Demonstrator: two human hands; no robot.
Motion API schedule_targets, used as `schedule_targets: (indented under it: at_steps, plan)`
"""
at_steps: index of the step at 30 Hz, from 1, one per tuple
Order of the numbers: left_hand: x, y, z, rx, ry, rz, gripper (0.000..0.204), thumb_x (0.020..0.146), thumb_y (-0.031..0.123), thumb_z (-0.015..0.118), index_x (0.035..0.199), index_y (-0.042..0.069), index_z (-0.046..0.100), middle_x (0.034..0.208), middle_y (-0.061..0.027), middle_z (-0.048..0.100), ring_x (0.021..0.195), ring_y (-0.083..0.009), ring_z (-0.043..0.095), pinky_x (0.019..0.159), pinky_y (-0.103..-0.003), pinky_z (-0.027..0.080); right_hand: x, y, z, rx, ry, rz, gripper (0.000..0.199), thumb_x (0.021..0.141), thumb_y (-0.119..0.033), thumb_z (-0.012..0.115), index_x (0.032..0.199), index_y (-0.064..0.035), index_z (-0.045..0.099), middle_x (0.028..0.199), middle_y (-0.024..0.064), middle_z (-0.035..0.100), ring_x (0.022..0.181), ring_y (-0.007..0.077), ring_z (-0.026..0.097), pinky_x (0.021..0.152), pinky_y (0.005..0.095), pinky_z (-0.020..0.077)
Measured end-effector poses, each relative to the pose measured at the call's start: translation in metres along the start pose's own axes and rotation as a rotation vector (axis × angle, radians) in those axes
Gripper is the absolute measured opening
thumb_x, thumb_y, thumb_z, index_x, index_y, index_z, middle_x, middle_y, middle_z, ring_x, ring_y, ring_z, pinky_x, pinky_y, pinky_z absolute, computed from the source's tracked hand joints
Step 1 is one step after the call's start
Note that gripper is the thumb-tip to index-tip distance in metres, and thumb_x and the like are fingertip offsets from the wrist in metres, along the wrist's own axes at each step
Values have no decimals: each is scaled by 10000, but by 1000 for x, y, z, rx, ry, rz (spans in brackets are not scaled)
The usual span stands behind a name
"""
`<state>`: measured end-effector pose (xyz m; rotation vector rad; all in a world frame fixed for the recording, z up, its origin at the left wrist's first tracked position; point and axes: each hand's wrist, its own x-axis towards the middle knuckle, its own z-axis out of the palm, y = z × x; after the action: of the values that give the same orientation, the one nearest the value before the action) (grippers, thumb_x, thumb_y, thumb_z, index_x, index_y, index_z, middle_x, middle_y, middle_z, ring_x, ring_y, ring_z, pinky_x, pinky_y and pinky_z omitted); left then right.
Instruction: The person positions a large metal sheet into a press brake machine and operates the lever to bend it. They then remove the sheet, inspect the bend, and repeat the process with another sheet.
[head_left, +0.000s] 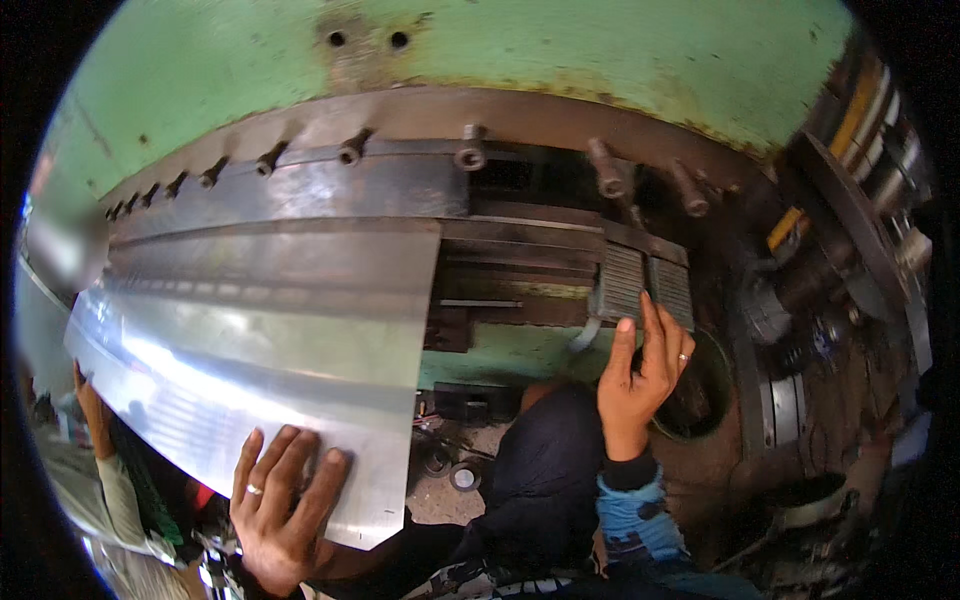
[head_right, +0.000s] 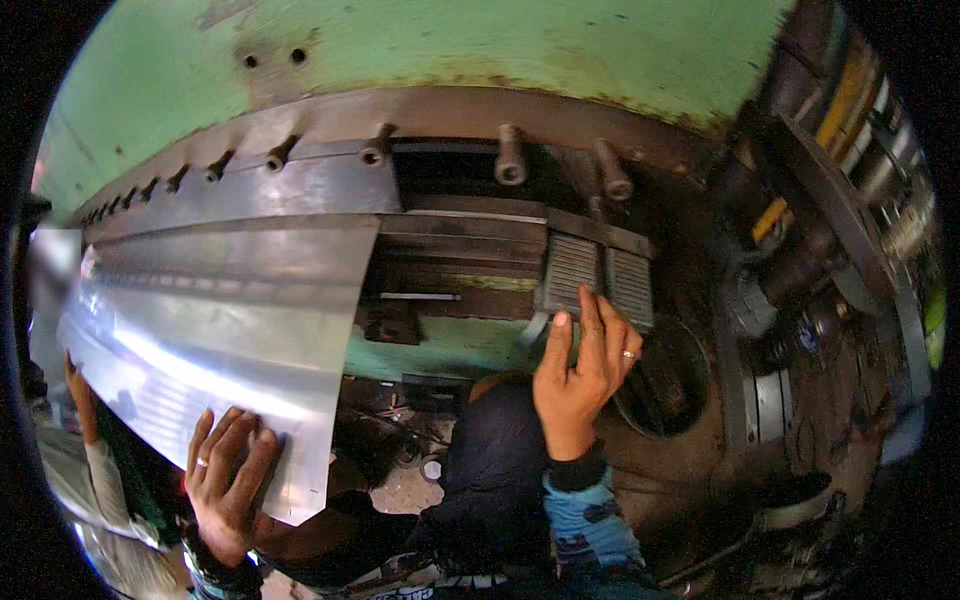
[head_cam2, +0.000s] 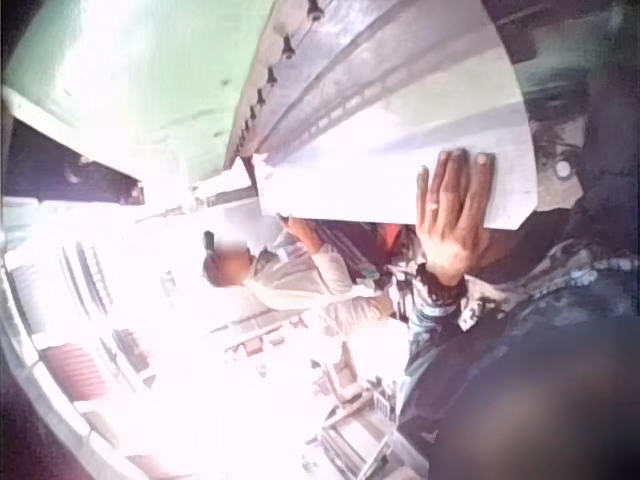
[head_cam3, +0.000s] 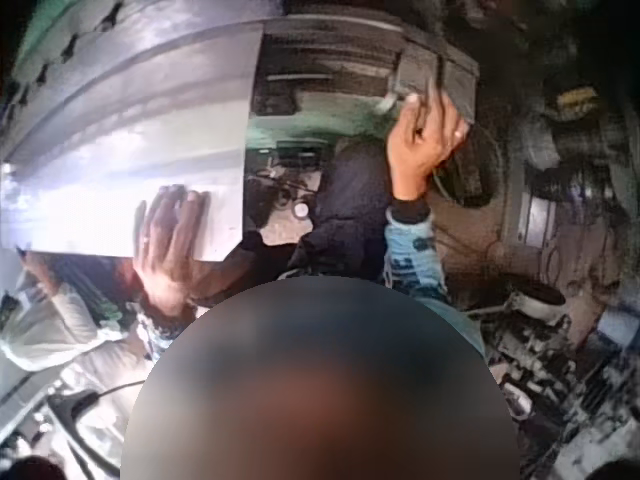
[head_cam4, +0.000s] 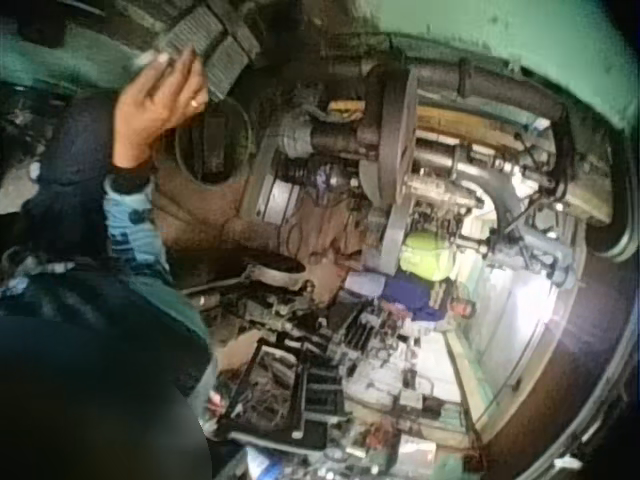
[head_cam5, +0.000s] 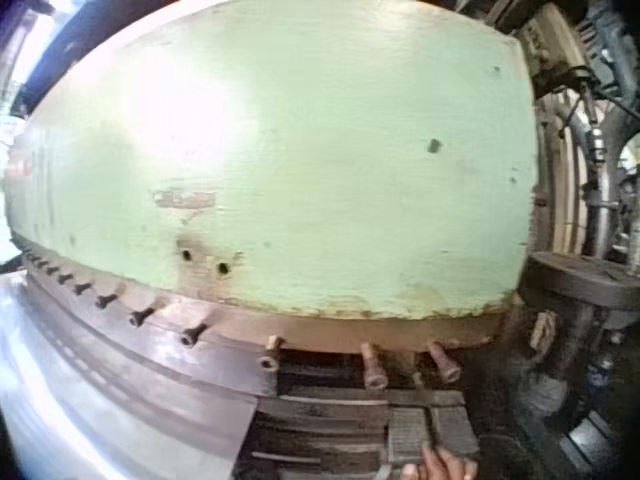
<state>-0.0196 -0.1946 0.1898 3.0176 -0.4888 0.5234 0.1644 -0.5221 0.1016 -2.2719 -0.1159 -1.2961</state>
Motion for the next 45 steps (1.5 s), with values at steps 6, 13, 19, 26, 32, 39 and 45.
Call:
schedule_targets:
  at_steps: [6,13,19,26,32,39,45]
  plan:
    - [1,1,-8,-60,-53,1,475,939,370,685,1350,135,708,1384,-170,670,1339,-359,612,1155,-526,456,-26,37,21,-276,-202,-188,347,1043,-179,589,1337,-25,690,1363,105,666,1279,330,561,1104,496,341]
    - [4,0,-3,-13,-39,48,652,848,534,762,1375,155,697,1399,-146,670,1368,-340,592,1175,-512,440,-22,35,22,-245,-226,-150,323,1065,-199,573,1316,-47,709,1340,92,674,1281,319,551,1125,490,300]
    - [2,3,0,-78,-1,12,596,860,471,772,1361,153,708,1383,-141,682,1358,-342,601,1166,-509,450,0,-17,8,159,-111,-33,296,1059,-204,614,1280,-37,717,1240,147,700,1117,259,650,943,389,469]
    - [1,0,0,-13,-7,52,558,868,413,769,1357,149,710,1382,-138,684,1354,-339,606,1162,-510,454,46,-100,71,1205,-869,910,432,978,-408,745,1092,8,711,912,73,709,553,157,660,434,253,431]
    - [1,-3,2,-17,9,92,688,756,526,869,1292,118,731,1319,-194,705,1296,-385,645,1141,-542,474,48,-137,110,1233,-686,1102,276,930,-278,801,895,-24,699,681,14,628,423,113,510,368,258,344]
    - [3,-4,3,47,8,136,654,781,503,844,1312,139,725,1333,-167,704,1310,-367,636,1144,-530,473,42,-142,118,1293,-556,1170,187,910,-150,781,843,3,697,637,13,596,415,97,462,382,264,340]
    - [2,4,-1,-53,-24,37,649,834,527,777,1366,164,699,1374,-132,688,1354,-333,605,1160,-509,462,44,-140,118,1295,-557,1170,159,874,-134,792,784,-55,688,613,-15,566,431,85,413,415,260,293]
